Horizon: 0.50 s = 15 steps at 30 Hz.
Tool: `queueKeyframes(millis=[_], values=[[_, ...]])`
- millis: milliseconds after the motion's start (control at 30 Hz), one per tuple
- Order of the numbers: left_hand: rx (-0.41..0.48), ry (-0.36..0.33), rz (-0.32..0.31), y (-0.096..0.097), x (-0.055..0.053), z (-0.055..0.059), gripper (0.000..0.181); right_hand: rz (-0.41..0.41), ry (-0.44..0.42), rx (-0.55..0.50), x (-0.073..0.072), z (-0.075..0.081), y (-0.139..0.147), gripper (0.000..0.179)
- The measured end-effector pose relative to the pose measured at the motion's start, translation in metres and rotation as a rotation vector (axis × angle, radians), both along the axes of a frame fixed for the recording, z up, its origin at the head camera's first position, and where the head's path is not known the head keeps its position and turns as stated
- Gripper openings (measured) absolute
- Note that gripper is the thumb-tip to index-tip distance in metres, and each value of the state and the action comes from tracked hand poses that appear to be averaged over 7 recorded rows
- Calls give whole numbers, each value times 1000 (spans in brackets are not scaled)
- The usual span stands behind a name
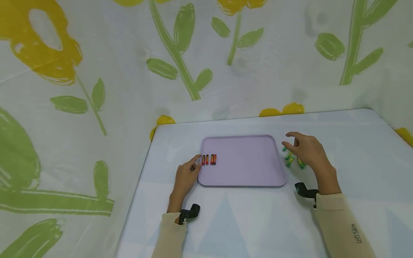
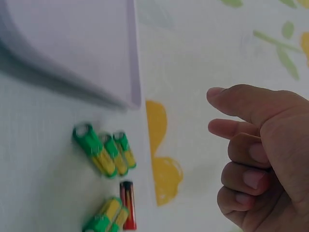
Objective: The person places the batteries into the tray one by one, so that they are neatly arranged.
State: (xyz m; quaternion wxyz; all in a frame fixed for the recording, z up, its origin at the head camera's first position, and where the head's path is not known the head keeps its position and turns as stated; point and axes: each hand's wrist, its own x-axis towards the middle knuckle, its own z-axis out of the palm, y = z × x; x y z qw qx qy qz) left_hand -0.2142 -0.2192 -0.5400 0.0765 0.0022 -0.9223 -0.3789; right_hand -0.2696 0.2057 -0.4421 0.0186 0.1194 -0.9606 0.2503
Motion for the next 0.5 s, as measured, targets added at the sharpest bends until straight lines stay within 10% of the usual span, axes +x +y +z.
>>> queueKeyframes(millis=[500], values=[[12, 10, 1, 2, 3, 5, 37, -120, -219, 15, -4, -16, 39, 45]])
